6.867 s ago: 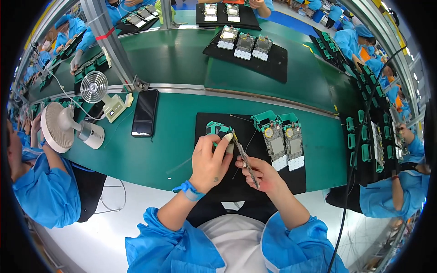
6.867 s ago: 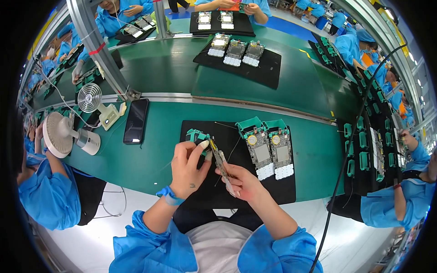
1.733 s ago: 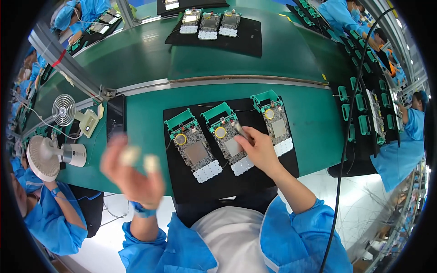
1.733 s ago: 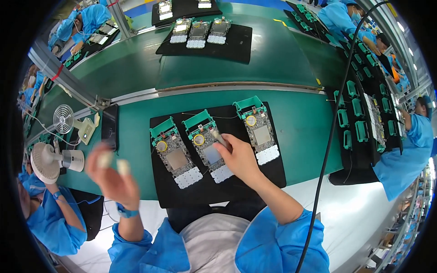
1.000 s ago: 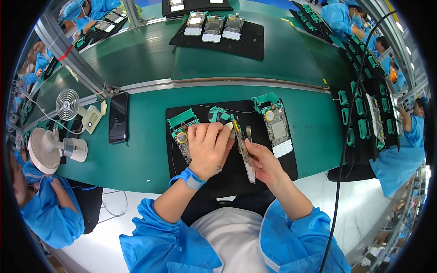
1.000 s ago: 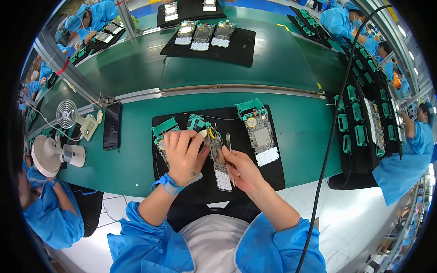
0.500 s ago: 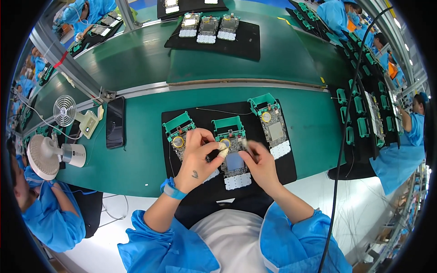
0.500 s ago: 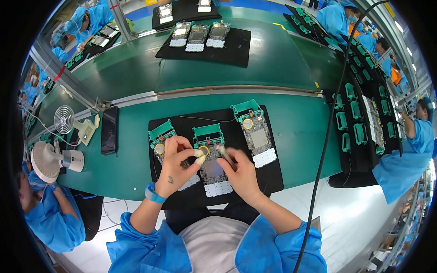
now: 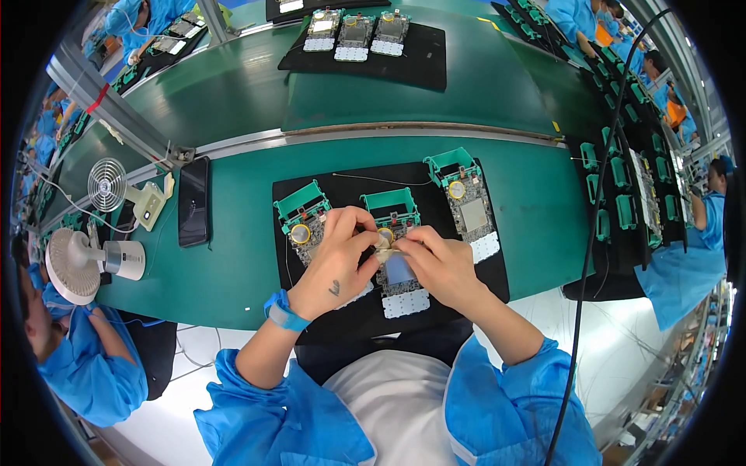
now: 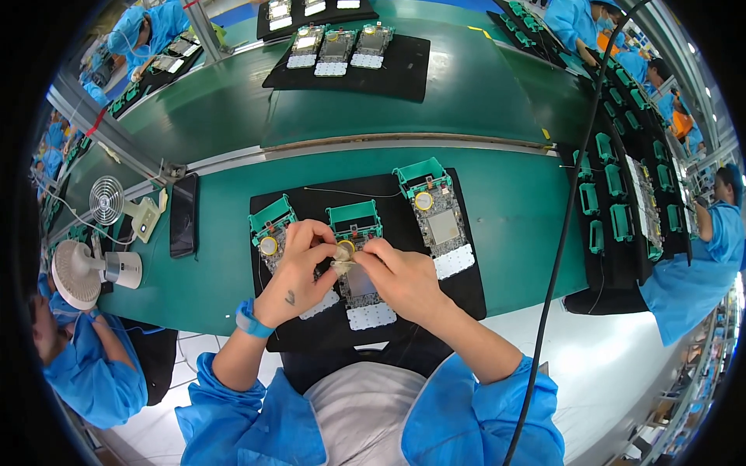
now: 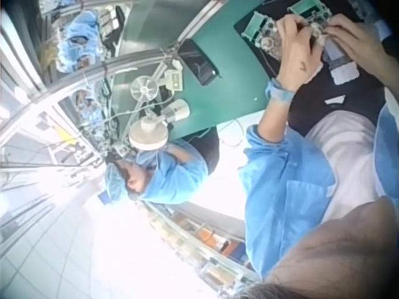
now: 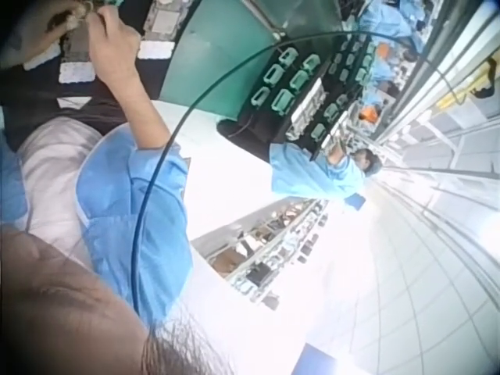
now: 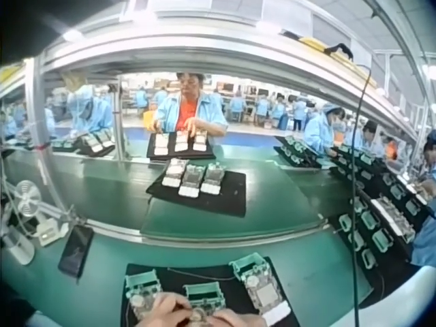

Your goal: The person assembles electronic components onto a circuit board assembly by hand, then attaches a housing and wires.

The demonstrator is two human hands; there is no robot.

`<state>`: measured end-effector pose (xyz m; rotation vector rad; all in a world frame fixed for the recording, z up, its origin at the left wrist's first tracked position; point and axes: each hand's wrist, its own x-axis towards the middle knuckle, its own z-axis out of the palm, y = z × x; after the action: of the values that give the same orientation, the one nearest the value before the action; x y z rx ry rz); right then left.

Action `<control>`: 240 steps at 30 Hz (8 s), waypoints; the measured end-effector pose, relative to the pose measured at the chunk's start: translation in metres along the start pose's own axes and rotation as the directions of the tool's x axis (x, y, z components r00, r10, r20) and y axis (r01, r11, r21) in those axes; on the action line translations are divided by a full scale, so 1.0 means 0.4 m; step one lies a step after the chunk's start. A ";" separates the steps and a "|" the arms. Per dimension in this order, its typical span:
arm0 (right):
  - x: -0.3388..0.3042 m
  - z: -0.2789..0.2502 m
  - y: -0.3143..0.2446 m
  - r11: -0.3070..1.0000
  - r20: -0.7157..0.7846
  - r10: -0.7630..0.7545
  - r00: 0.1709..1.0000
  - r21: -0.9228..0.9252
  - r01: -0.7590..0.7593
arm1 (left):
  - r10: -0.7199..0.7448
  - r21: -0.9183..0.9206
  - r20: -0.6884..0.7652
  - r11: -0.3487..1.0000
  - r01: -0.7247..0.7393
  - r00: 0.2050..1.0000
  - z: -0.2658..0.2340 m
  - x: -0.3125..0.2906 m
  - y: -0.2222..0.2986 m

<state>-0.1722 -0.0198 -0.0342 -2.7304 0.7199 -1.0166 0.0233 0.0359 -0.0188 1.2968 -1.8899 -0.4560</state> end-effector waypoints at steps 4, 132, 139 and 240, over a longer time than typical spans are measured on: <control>-0.005 0.012 -0.010 0.982 0.026 0.145 0.989 0.116 -0.147 | 0.019 -0.028 -0.049 0.999 -0.021 0.999 0.005 -0.006 -0.008; -0.111 -0.146 0.097 -0.139 0.661 0.634 0.401 0.608 -0.782 | 0.585 0.269 0.245 0.725 -0.634 0.773 0.044 0.132 0.077; -0.121 -0.135 0.075 -0.138 0.600 0.685 0.413 0.663 -0.735 | 0.371 -0.192 0.252 0.924 -0.330 0.894 0.037 0.128 0.046; -0.177 -0.129 0.026 0.949 0.099 0.303 0.948 -0.120 -0.291 | -0.058 0.053 0.042 0.997 0.056 0.997 0.168 0.116 0.096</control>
<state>-0.2558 0.0069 -0.0389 -2.6263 1.1501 -0.7665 -0.0600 0.0012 -0.0170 1.3879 -1.9154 -0.4710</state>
